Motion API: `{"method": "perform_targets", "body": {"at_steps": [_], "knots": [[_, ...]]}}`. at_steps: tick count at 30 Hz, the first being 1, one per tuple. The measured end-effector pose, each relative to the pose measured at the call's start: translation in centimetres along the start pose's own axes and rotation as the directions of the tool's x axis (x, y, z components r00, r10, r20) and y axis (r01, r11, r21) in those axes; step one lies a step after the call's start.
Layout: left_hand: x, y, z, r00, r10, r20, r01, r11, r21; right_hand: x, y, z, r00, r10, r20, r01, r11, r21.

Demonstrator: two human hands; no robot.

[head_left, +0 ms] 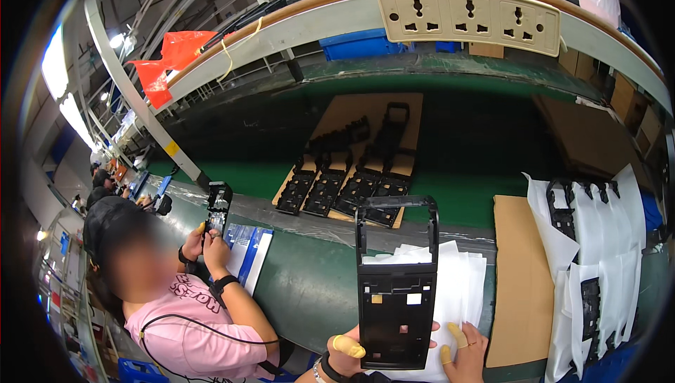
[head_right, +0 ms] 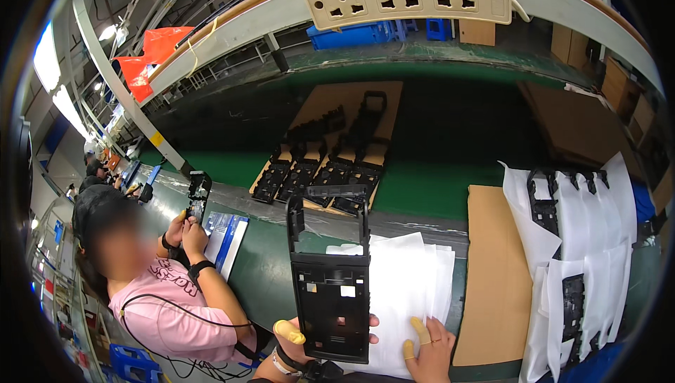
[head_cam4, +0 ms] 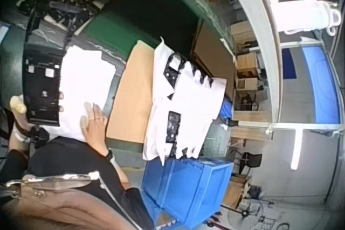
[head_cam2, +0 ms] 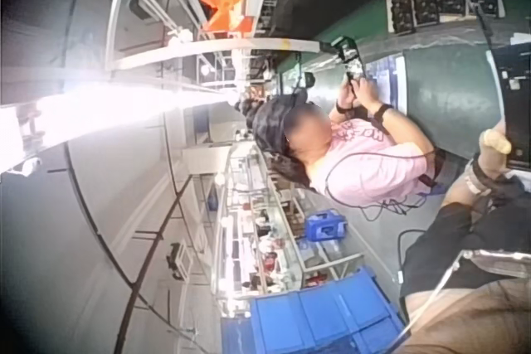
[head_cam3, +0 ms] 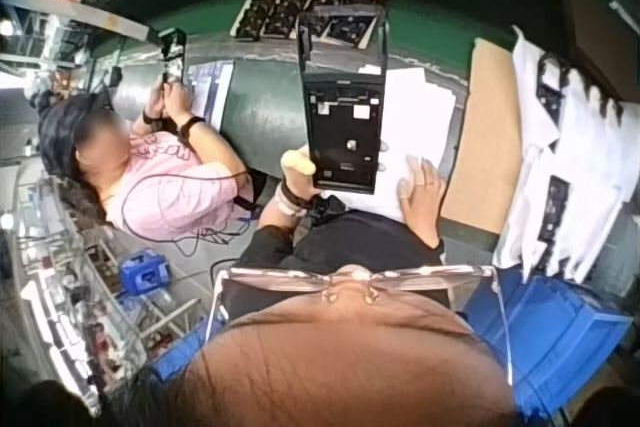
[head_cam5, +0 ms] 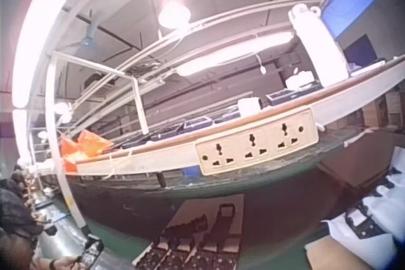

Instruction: Inspecting black plastic housing components and placing them into white protective foam sleeves.

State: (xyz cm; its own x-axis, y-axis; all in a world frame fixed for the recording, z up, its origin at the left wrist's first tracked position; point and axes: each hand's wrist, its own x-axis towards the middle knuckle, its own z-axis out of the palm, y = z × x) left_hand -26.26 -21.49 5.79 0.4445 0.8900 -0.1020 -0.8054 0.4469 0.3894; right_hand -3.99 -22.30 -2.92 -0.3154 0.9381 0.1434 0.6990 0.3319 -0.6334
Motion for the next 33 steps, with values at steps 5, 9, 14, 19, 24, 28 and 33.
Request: {"method": "perform_targets", "body": {"at_steps": [5, 9, 14, 19, 24, 28, 33], "knots": [[0.2, 0.0, 0.1, 0.995, 0.044, 0.087, -0.047, 0.998, 0.032, 0.0, -0.1, 0.0, 1.000, 0.013, 0.009, -0.013, 1.000, -0.006], [0.4, 0.3, 0.5, 0.996, -0.005, 0.084, -0.005, 0.993, 0.122, 0.0, -0.2, 0.0, 1.000, 0.022, 0.011, -0.022, 1.000, -0.013], [0.9, 1.2, 2.1, 0.992, 0.120, -0.037, -0.116, 0.988, 0.102, 0.0, 0.0, 0.3, 1.000, 0.003, 0.002, -0.003, 0.999, -0.042], [3.9, 2.2, 2.6, 0.897, 0.437, -0.068, -0.428, 0.896, 0.117, 0.1, 0.3, 0.6, 0.999, -0.019, -0.032, 0.016, 0.996, -0.087], [4.1, 2.3, 2.4, 0.881, 0.473, -0.009, -0.472, 0.880, 0.057, 0.3, 0.0, 0.6, 1.000, -0.016, -0.010, 0.016, 0.998, -0.065], [4.2, 2.2, 2.3, 0.893, 0.449, -0.041, -0.445, 0.892, 0.083, 0.3, -0.1, 0.4, 1.000, -0.004, -0.006, 0.004, 0.998, -0.059], [4.5, 1.2, 1.3, 0.802, 0.587, 0.113, -0.171, 0.044, 0.984, 0.2, -0.1, 0.3, 1.000, -0.001, -0.008, 0.000, 0.998, -0.062]]}}
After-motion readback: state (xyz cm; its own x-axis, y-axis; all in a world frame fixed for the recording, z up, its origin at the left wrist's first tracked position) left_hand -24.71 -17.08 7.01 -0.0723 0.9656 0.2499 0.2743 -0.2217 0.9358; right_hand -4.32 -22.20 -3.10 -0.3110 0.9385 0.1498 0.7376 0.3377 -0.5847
